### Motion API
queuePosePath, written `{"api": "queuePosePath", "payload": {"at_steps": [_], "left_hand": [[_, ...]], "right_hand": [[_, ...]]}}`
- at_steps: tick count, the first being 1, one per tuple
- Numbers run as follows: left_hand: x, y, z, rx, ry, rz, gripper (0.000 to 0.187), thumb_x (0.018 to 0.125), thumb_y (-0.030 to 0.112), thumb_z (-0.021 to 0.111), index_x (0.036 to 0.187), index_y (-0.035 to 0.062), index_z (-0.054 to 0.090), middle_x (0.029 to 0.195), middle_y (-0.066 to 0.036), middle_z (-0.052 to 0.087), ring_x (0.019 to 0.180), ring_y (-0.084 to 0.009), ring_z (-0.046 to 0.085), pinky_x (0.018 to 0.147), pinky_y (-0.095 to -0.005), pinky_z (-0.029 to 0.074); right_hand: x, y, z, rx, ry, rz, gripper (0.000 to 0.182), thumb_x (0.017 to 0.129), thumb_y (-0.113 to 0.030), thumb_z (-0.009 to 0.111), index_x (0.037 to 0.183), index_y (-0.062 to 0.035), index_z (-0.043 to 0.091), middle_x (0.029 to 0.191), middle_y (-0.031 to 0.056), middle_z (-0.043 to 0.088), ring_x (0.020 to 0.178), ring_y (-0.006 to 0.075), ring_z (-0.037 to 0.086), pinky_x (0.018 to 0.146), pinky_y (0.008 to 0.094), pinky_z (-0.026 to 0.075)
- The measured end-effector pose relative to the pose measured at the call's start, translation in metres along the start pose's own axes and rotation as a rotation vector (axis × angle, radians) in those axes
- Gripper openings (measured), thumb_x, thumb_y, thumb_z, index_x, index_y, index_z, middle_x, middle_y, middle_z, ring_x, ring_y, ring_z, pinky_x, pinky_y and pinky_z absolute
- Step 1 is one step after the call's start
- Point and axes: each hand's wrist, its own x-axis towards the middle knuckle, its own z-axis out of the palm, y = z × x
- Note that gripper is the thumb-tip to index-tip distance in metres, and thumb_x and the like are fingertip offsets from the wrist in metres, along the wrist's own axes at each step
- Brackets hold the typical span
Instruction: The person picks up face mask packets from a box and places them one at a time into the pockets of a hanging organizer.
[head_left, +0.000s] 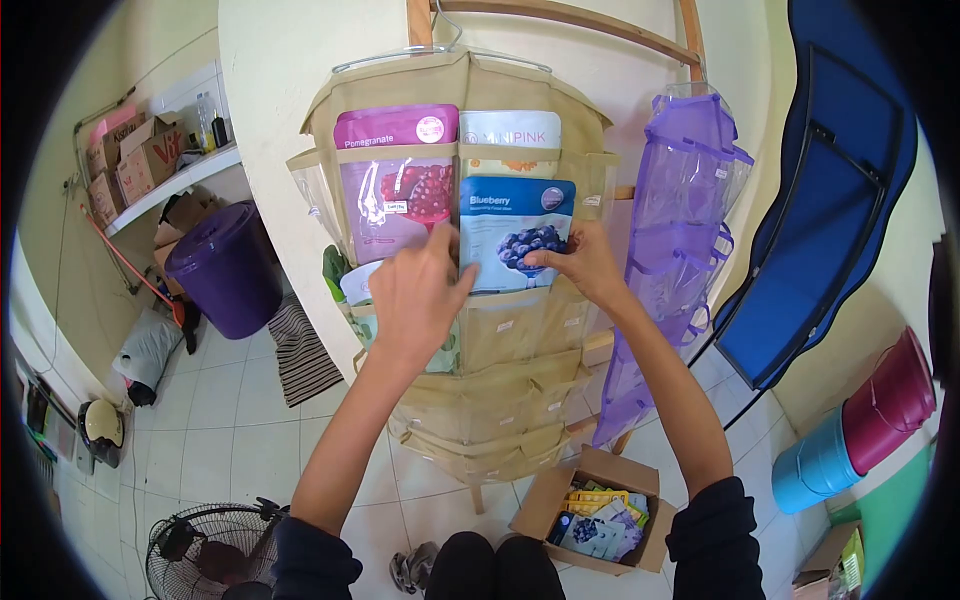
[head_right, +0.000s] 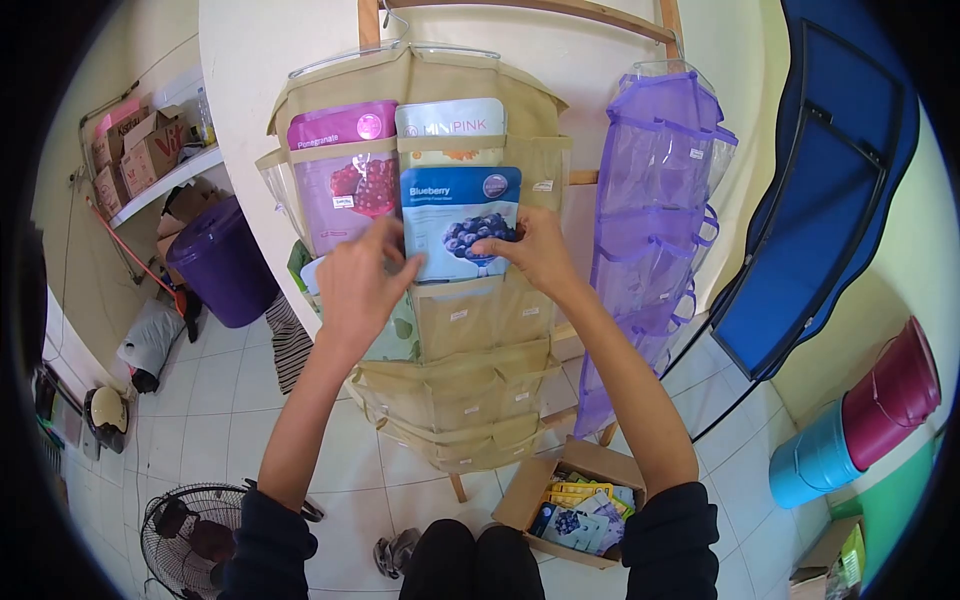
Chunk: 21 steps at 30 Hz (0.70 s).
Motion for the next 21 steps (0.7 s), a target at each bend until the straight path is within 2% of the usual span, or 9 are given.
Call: {"api": "queuePosePath", "payload": {"at_steps": [1,3,4,6,9,11,15,17,21], "left_hand": [[0.002,0.002,-0.004,0.002,-0.002,0.002,0.025,0.066,0.017,0.070,0.084,0.0047,0.057,0.068,-0.007,0.061,0.066,-0.0248,0.059,0.056,-0.0331,0.044],[0.012,0.003,-0.009,0.083,0.419,0.318,0.030,0.066,0.015,0.069,0.092,0.0057,0.058,0.082,-0.007,0.059,0.080,-0.0249,0.054,0.063,-0.0315,0.044],[0.018,0.001,-0.009,0.081,0.415,0.315,0.030,0.066,0.015,0.069,0.092,0.0057,0.058,0.082,-0.007,0.059,0.080,-0.0249,0.054,0.063,-0.0315,0.044],[0.029,-0.003,-0.010,0.138,0.229,0.511,0.030,0.066,0.012,0.067,0.095,0.0076,0.060,0.089,-0.007,0.053,0.087,-0.0240,0.049,0.070,-0.0317,0.041],[0.031,0.000,-0.007,0.188,0.128,0.534,0.022,0.068,0.011,0.065,0.089,0.0080,0.061,0.084,-0.006,0.052,0.086,-0.0224,0.049,0.070,-0.0330,0.037],[0.031,-0.001,0.002,0.175,0.099,0.557,0.018,0.069,0.010,0.064,0.086,0.0078,0.061,0.082,-0.005,0.051,0.085,-0.0218,0.049,0.070,-0.0332,0.036],[0.027,-0.004,0.022,0.184,0.047,0.581,0.010,0.069,0.009,0.063,0.079,0.0077,0.061,0.078,-0.003,0.052,0.083,-0.0201,0.049,0.070,-0.0329,0.035],[0.024,-0.004,0.021,0.175,0.015,0.582,0.009,0.069,0.008,0.063,0.078,0.0078,0.061,0.077,-0.003,0.052,0.083,-0.0195,0.049,0.070,-0.0328,0.034],[0.020,-0.006,0.023,0.178,0.002,0.587,0.006,0.070,0.008,0.063,0.076,0.0077,0.061,0.072,-0.003,0.052,0.078,-0.0196,0.050,0.069,-0.0333,0.034]], "right_hand": [[0.000,0.005,0.003,-0.011,-0.014,0.000,0.024,0.065,-0.009,0.075,0.081,0.0035,0.063,0.072,0.0047,0.064,0.062,0.0068,0.055,0.054,0.0227,0.044],[-0.001,0.013,0.007,-0.023,-0.028,0.006,0.023,0.065,-0.009,0.075,0.080,0.0038,0.063,0.072,0.0053,0.064,0.062,0.0070,0.055,0.054,0.0233,0.045],[-0.003,0.014,0.012,-0.047,-0.056,0.014,0.024,0.064,-0.010,0.075,0.079,0.0042,0.064,0.072,0.0060,0.064,0.062,0.0076,0.056,0.055,0.0238,0.045],[-0.007,0.013,0.014,-0.070,-0.085,0.025,0.024,0.064,-0.010,0.076,0.079,0.0046,0.064,0.071,0.0067,0.065,0.062,0.0082,0.056,0.055,0.0243,0.046],[-0.008,-0.011,0.010,-0.198,-0.093,0.085,0.023,0.063,-0.009,0.076,0.079,0.0039,0.064,0.071,0.0071,0.064,0.062,0.0096,0.058,0.057,0.0250,0.047],[-0.005,-0.027,0.003,-0.165,-0.087,0.109,0.024,0.067,-0.003,0.072,0.088,0.0042,0.062,0.079,0.0061,0.064,0.069,0.0093,0.059,0.066,0.0230,0.048],[0.004,-0.043,-0.009,-0.145,-0.080,0.128,0.020,0.067,-0.001,0.070,0.085,0.0045,0.063,0.076,0.0072,0.065,0.068,0.0109,0.060,0.066,0.0235,0.048],[0.005,-0.039,-0.008,-0.292,-0.214,0.074,0.015,0.067,0.003,0.068,0.082,0.0043,0.064,0.074,0.0082,0.065,0.068,0.0118,0.061,0.066,0.0236,0.049],[0.001,-0.037,-0.001,-0.362,-0.223,0.051,0.015,0.066,0.006,0.066,0.081,0.0034,0.065,0.073,0.0084,0.065,0.067,0.0115,0.061,0.065,0.0235,0.049]]}}
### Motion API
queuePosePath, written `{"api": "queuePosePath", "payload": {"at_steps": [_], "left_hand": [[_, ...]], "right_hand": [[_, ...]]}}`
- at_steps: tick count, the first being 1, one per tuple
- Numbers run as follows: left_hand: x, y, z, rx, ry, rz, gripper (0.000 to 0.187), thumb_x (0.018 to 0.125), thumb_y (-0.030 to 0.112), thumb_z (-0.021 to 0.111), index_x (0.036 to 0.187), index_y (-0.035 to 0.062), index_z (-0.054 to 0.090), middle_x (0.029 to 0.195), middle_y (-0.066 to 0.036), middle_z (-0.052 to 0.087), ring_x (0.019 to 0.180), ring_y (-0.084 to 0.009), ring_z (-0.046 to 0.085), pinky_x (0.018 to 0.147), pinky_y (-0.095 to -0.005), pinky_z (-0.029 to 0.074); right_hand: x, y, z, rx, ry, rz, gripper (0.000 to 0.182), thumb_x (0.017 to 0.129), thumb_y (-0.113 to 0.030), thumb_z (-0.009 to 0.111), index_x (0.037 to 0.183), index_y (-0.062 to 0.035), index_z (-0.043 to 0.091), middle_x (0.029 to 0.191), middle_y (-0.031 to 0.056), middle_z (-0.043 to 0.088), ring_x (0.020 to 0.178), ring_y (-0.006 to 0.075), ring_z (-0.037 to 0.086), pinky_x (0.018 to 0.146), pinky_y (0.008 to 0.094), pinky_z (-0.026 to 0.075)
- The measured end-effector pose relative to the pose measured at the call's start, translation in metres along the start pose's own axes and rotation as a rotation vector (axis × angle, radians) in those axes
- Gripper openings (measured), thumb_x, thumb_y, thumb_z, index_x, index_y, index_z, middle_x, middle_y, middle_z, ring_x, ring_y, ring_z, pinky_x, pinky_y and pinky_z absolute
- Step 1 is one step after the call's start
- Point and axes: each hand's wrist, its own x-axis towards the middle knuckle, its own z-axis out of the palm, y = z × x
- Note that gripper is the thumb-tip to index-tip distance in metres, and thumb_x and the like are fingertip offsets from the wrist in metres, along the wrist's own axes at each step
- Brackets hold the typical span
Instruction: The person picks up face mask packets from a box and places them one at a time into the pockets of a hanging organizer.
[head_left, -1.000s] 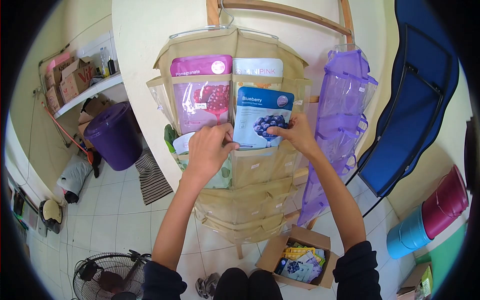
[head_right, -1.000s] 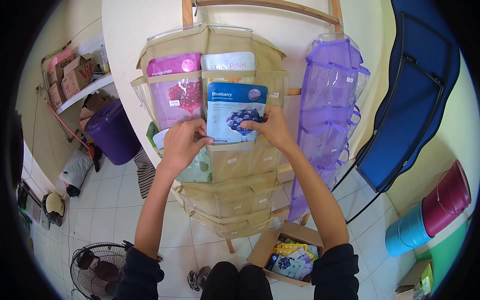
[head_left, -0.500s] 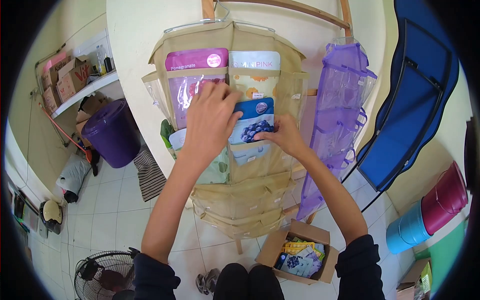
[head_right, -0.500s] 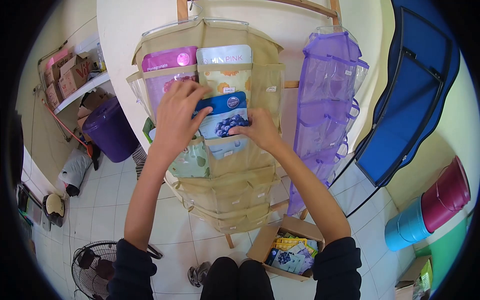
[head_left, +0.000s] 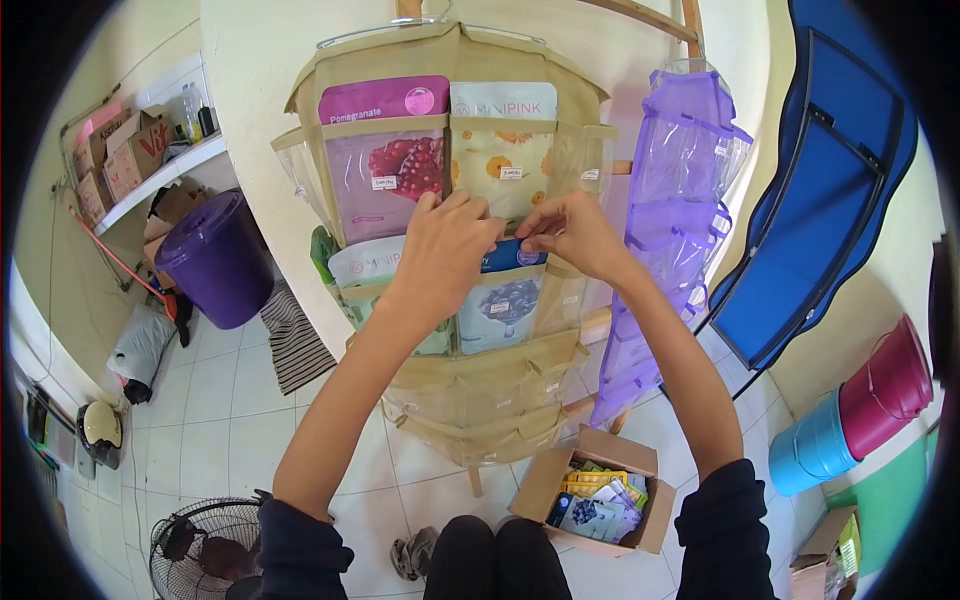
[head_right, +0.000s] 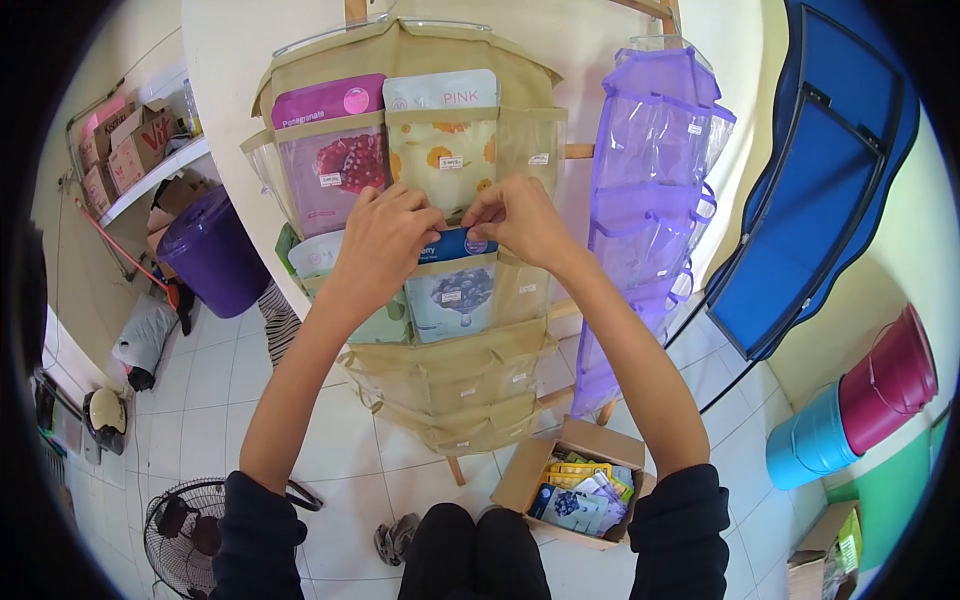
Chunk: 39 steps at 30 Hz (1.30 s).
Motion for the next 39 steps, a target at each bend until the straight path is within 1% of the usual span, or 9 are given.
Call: {"api": "queuePosePath", "payload": {"at_steps": [10,14,17,19,22,23,25,30,39], "left_hand": [[-0.011,-0.001,0.012,-0.007,-0.105,-0.018,0.006,0.073,0.008,0.060,0.079,0.0064,0.061,0.073,-0.008,0.054,0.074,-0.0235,0.054,0.071,-0.0353,0.034],[-0.024,0.003,0.019,-0.025,0.009,-0.068,0.022,0.079,0.012,0.055,0.101,0.0085,0.058,0.091,-0.009,0.059,0.087,-0.0258,0.054,0.077,-0.0367,0.035],[-0.050,0.019,0.025,0.000,0.156,-0.064,0.031,0.082,0.011,0.053,0.113,0.0096,0.054,0.109,-0.008,0.056,0.102,-0.0247,0.050,0.087,-0.0384,0.033],[-0.074,0.034,0.023,0.087,0.289,-0.094,0.039,0.083,0.010,0.052,0.121,0.0055,0.047,0.121,-0.010,0.050,0.113,-0.0270,0.044,0.096,-0.0405,0.028],[-0.124,0.055,0.038,-0.019,0.287,-0.223,0.043,0.081,0.008,0.053,0.122,0.0002,0.043,0.125,-0.013,0.046,0.119,-0.0309,0.038,0.099,-0.0429,0.024],[-0.142,0.064,0.046,-0.099,0.267,-0.275,0.044,0.081,0.009,0.052,0.123,0.0000,0.042,0.125,-0.013,0.046,0.120,-0.0311,0.037,0.100,-0.0460,0.022],[-0.180,0.086,0.062,-0.229,0.196,-0.387,0.046,0.081,0.010,0.052,0.124,0.0001,0.041,0.125,-0.014,0.046,0.122,-0.0321,0.035,0.100,-0.0500,0.018],[-0.250,0.136,0.075,-0.349,-0.076,-0.563,0.047,0.079,0.007,0.052,0.124,0.0002,0.040,0.125,-0.014,0.045,0.122,-0.0330,0.034,0.101,-0.0511,0.017],[-0.284,0.174,0.075,-0.490,-0.370,-0.771,0.049,0.076,0.006,0.052,0.123,0.0009,0.038,0.123,-0.015,0.043,0.121,-0.0337,0.032,0.101,-0.0509,0.018]], "right_hand": [[0.003,0.013,0.009,-0.066,0.022,-0.008,0.013,0.065,0.004,0.065,0.078,0.0021,0.065,0.072,0.0088,0.065,0.066,0.0132,0.062,0.065,0.0261,0.049],[-0.025,0.014,0.011,0.027,0.116,-0.009,0.016,0.068,0.001,0.065,0.084,0.0030,0.065,0.074,0.0080,0.065,0.069,0.0115,0.061,0.068,0.0258,0.049],[-0.069,0.020,0.016,-0.011,0.447,-0.124,0.018,0.070,-0.003,0.068,0.087,0.0009,0.065,0.077,0.0072,0.066,0.071,0.0098,0.059,0.069,0.0254,0.048],[-0.123,0.042,0.033,0.013,0.903,-0.121,0.016,0.070,-0.005,0.068,0.085,-0.0021,0.067,0.076,0.0068,0.066,0.066,0.0111,0.059,0.062,0.0228,0.045],[-0.224,0.093,0.077,-0.132,1.002,0.268,0.012,0.073,-0.006,0.066,0.084,-0.0001,0.066,0.075,0.0076,0.065,0.065,0.0088,0.056,0.061,0.0215,0.043],[-0.263,0.109,0.097,-0.085,0.930,0.526,0.013,0.073,-0.007,0.066,0.085,-0.0001,0.066,0.072,0.0078,0.064,0.063,0.0104,0.056,0.061,0.0226,0.043],[-0.337,0.137,0.138,-0.220,0.877,0.690,0.014,0.074,-0.010,0.066,0.085,-0.0008,0.064,0.074,0.0100,0.064,0.065,0.0151,0.060,0.063,0.0249,0.045],[-0.502,0.177,0.239,-0.436,0.739,1.412,0.027,0.064,-0.014,0.073,0.085,-0.0036,0.061,0.075,0.0092,0.063,0.070,0.0218,0.060,0.066,0.0327,0.047],[-0.508,0.197,0.256,-0.212,0.556,1.507,0.033,0.058,-0.010,0.077,0.086,-0.0020,0.060,0.070,0.0067,0.060,0.064,0.0157,0.056,0.061,0.0292,0.044]]}}
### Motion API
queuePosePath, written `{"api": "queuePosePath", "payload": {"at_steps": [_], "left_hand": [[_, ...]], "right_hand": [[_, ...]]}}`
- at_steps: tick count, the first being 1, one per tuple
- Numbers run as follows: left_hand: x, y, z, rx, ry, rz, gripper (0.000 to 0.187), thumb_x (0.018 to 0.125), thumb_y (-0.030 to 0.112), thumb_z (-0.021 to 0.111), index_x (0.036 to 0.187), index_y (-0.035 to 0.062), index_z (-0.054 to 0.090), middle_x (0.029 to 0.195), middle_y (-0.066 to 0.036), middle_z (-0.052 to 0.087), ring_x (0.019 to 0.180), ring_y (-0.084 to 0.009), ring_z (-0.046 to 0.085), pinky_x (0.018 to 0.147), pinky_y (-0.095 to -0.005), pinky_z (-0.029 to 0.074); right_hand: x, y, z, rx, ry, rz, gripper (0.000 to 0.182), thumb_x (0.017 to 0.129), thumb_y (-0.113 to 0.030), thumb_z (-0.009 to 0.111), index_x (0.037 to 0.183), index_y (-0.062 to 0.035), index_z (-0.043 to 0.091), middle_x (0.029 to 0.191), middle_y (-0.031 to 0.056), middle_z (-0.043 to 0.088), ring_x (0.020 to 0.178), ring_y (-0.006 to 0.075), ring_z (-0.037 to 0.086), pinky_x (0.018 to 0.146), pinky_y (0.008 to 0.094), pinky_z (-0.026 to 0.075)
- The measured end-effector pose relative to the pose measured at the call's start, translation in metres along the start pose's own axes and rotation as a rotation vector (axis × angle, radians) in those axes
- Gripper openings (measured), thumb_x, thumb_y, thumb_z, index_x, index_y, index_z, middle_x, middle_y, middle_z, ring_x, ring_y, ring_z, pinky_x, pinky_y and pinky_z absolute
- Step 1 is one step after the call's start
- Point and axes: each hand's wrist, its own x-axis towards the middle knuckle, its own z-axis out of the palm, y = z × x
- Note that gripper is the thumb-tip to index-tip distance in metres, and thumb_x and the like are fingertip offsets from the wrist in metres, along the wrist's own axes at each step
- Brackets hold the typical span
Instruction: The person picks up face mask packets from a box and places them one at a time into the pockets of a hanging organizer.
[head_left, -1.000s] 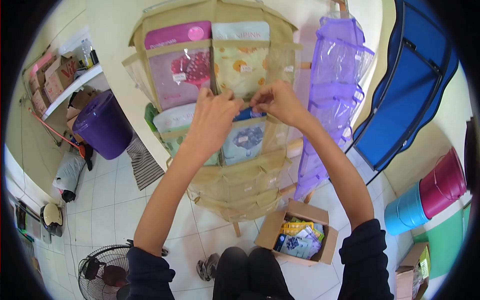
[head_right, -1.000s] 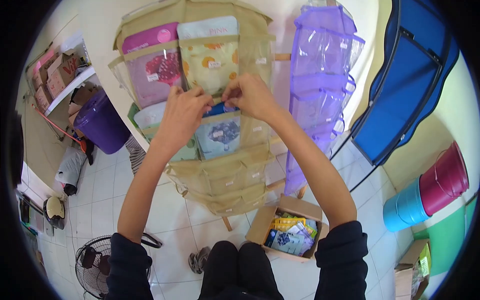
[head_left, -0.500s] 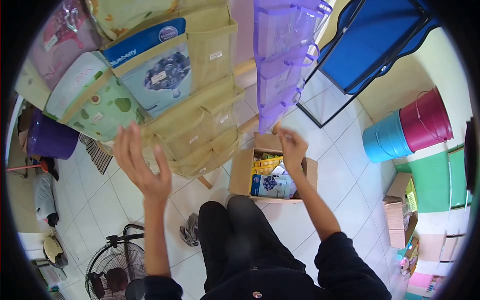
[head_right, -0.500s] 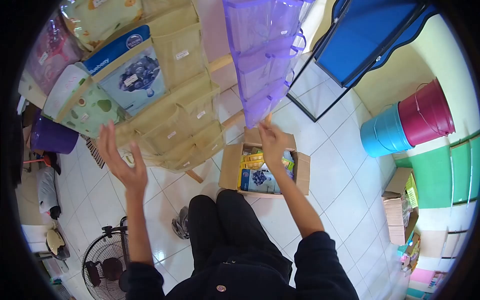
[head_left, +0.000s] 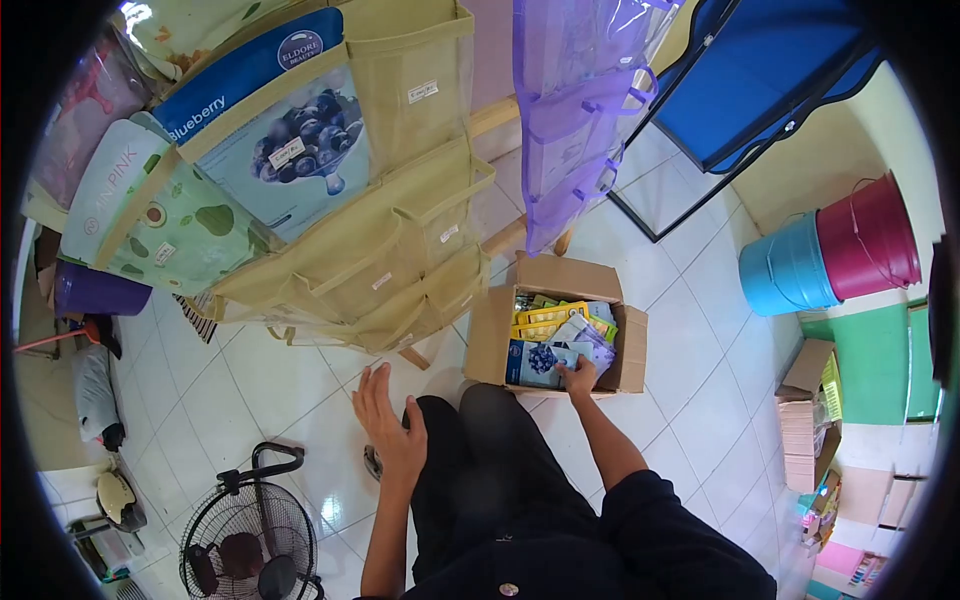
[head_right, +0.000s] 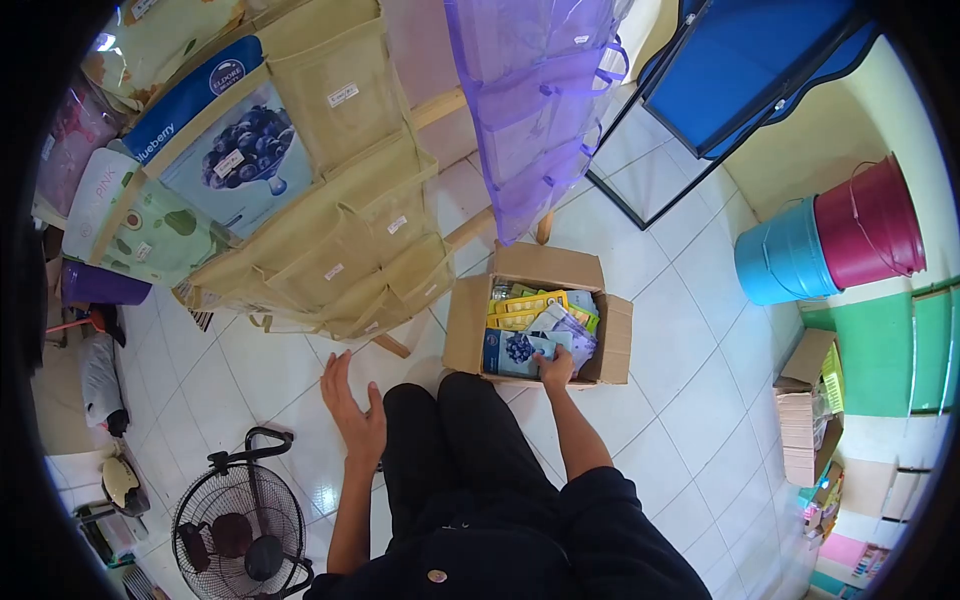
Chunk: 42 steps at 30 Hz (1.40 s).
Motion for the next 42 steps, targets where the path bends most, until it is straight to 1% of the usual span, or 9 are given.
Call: {"api": "queuePosePath", "payload": {"at_steps": [6,10,15,18,21,27,30,33,42], "left_hand": [[-0.014,-0.001,0.032,-0.206,-0.127,-0.073,0.052,0.075,0.008,0.056,0.122,-0.0015,0.038,0.120,-0.020,0.043,0.116,-0.0351,0.036,0.100,-0.0414,0.025],[-0.034,-0.007,0.072,-0.469,-0.325,-0.229,0.054,0.076,0.017,0.063,0.121,-0.0013,0.040,0.117,-0.018,0.047,0.116,-0.0295,0.040,0.097,-0.0371,0.031],[-0.014,0.037,0.075,-1.272,-0.416,-0.514,0.049,0.078,0.017,0.066,0.117,-0.0009,0.044,0.112,-0.011,0.053,0.105,-0.0187,0.049,0.091,-0.0313,0.038],[0.016,0.050,0.052,-1.335,-0.289,-0.340,0.042,0.079,0.012,0.065,0.115,0.0016,0.046,0.105,-0.008,0.057,0.096,-0.0146,0.054,0.084,-0.0278,0.043],[0.060,0.070,-0.011,-1.124,-0.227,-0.221,0.028,0.079,0.008,0.064,0.104,-0.0004,0.054,0.092,-0.005,0.061,0.083,-0.0124,0.058,0.073,-0.0267,0.048],[0.162,0.104,-0.121,-0.569,0.041,0.320,0.026,0.076,0.014,0.065,0.094,-0.0015,0.057,0.066,-0.013,0.056,0.057,-0.0138,0.051,0.055,-0.0270,0.043],[0.206,0.113,-0.164,-0.412,0.284,0.521,0.025,0.071,0.016,0.067,0.089,0.0004,0.058,0.066,-0.011,0.058,0.057,-0.0212,0.055,0.053,-0.0307,0.042],[0.216,0.117,-0.198,0.020,0.333,0.392,0.022,0.068,0.012,0.070,0.085,0.0022,0.060,0.071,-0.006,0.062,0.063,-0.0159,0.058,0.056,-0.0280,0.043],[0.236,0.110,-0.201,-0.013,0.463,0.387,0.019,0.067,0.015,0.070,0.077,0.0026,0.059,0.065,-0.007,0.060,0.058,-0.0175,0.058,0.053,-0.0286,0.042]], "right_hand": [[0.014,0.004,-0.017,0.328,-0.167,-0.155,0.034,0.065,-0.011,0.074,0.095,-0.0032,0.059,0.071,-0.0007,0.058,0.061,0.0085,0.050,0.053,0.0267,0.040],[-0.009,-0.060,-0.075,0.689,-0.365,0.113,0.050,0.072,-0.013,0.071,0.116,-0.0099,0.047,0.090,-0.0026,0.058,0.071,0.0059,0.052,0.051,0.0211,0.038],[-0.070,-0.158,-0.115,1.164,-0.702,0.112,0.043,0.075,-0.009,0.067,0.113,-0.0091,0.047,0.100,0.0002,0.057,0.085,0.0113,0.058,0.062,0.0298,0.052],[-0.079,-0.189,-0.125,1.203,-0.878,0.080,0.039,0.075,-0.006,0.067,0.109,-0.0068,0.049,0.099,0.0029,0.059,0.088,0.0134,0.059,0.070,0.0345,0.053],[-0.073,-0.245,-0.149,0.740,-0.783,-0.466,0.026,0.070,-0.003,0.071,0.091,-0.0026,0.057,0.080,0.0031,0.062,0.072,0.0093,0.059,0.062,0.0210,0.048],[-0.058,-0.407,-0.195,0.470,-0.590,-1.078,0.028,0.067,0.000,0.069,0.093,0.0013,0.059,0.078,0.0034,0.062,0.067,0.0076,0.056,0.059,0.0228,0.045],[-0.063,-0.479,-0.202,0.715,-0.695,-1.130,0.026,0.068,-0.002,0.070,0.092,-0.0012,0.060,0.077,0.0029,0.063,0.067,0.0093,0.057,0.058,0.0228,0.046],[-0.068,-0.520,-0.209,0.666,-0.733,-1.097,0.027,0.069,-0.004,0.070,0.094,-0.0022,0.060,0.081,0.0042,0.063,0.071,0.0110,0.060,0.059,0.0237,0.048],[-0.066,-0.553,-0.199,0.663,-0.727,-1.074,0.026,0.068,-0.004,0.071,0.091,-0.0001,0.060,0.080,0.0071,0.064,0.070,0.0143,0.063,0.051,0.0256,0.051]]}}
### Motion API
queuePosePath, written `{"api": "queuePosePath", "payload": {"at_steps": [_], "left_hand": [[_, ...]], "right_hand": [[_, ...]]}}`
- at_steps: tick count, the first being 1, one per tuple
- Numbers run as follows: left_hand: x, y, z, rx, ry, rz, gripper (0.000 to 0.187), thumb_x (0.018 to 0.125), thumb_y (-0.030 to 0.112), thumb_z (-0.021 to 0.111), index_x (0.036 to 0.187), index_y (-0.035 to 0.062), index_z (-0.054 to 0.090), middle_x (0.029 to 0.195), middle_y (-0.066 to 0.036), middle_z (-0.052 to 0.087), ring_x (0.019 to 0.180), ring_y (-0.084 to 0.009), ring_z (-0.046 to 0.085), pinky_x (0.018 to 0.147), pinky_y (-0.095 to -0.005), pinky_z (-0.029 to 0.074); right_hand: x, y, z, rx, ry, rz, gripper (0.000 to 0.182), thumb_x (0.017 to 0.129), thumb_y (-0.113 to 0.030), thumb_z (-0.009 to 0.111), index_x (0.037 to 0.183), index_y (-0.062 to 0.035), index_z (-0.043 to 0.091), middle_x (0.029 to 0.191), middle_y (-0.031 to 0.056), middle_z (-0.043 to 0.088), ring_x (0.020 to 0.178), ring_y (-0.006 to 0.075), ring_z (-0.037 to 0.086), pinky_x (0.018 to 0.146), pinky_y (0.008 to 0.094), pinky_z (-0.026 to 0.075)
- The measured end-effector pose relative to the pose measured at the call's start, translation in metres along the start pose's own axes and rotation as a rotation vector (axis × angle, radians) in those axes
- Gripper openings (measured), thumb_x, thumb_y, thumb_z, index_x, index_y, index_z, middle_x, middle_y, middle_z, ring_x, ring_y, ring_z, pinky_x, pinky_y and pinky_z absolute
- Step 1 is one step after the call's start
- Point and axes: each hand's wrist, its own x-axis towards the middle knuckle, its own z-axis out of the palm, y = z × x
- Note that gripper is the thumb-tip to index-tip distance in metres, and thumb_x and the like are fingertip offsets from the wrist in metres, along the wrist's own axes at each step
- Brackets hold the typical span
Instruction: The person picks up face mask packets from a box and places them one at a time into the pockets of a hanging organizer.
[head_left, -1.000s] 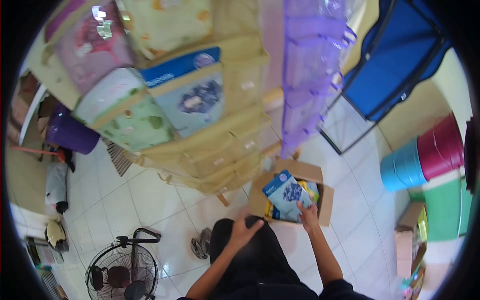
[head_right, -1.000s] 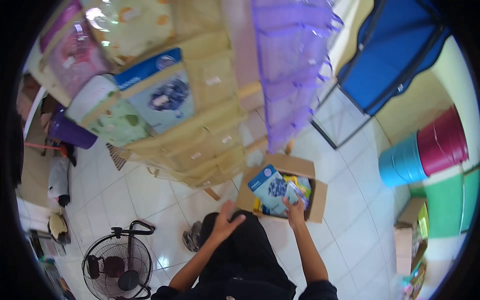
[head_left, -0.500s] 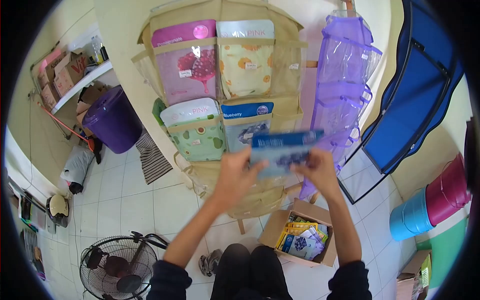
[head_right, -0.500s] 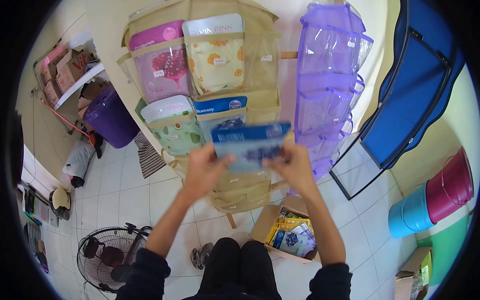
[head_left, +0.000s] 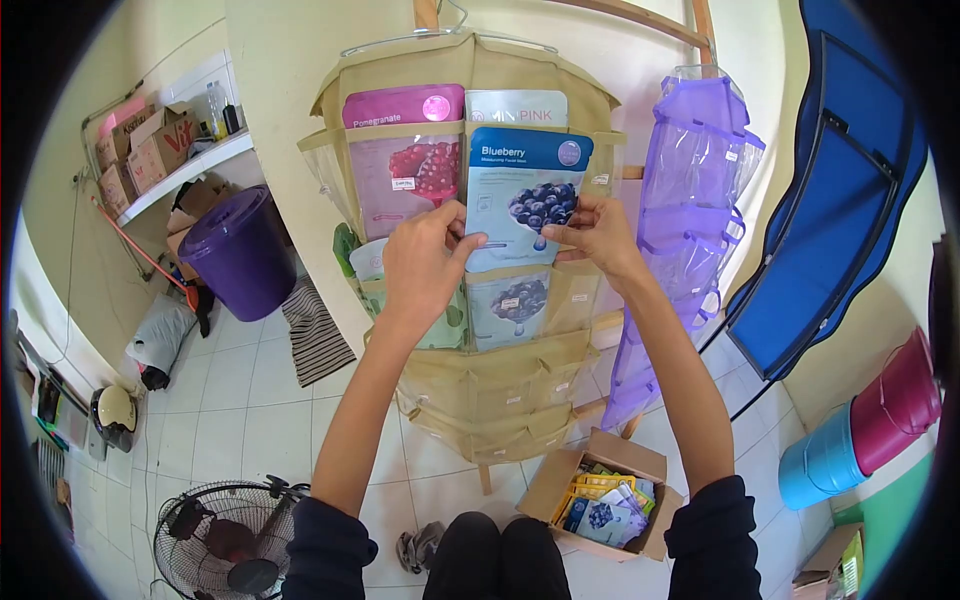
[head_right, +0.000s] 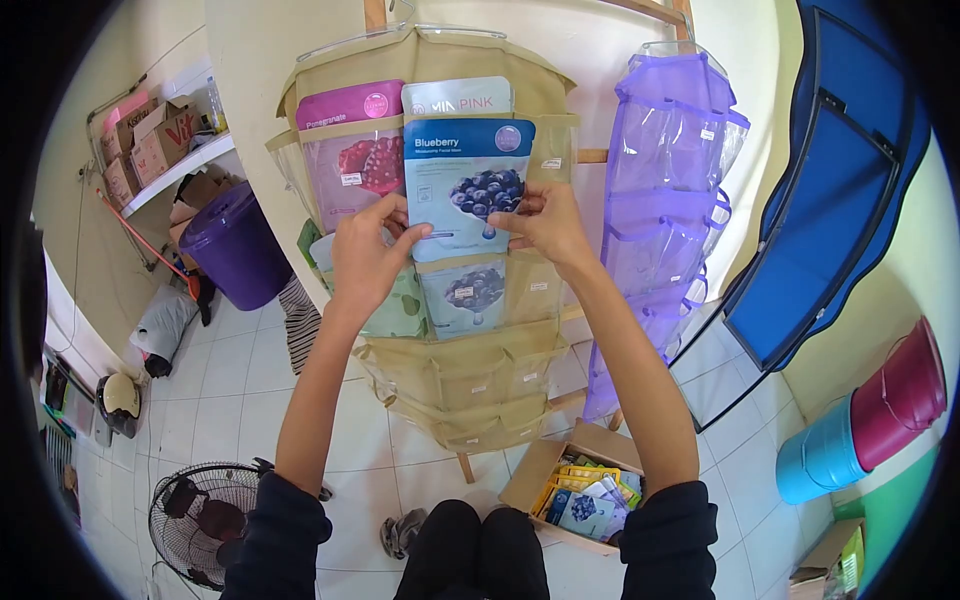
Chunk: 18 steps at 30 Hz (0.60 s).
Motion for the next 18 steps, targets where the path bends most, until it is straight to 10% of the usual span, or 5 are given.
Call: {"api": "queuePosePath", "payload": {"at_steps": [18], "left_hand": [[-0.009,-0.010,0.002,-0.011,0.094,0.046,0.020,0.071,0.018,0.069,0.077,0.0049,0.054,0.064,-0.007,0.058,0.053,-0.0195,0.055,0.050,-0.0312,0.040]], "right_hand": [[0.005,-0.001,0.011,-0.004,0.025,-0.056,0.022,0.068,-0.003,0.071,0.087,0.0019,0.061,0.073,0.0074,0.064,0.063,0.0115,0.060,0.050,0.0225,0.048]]}}
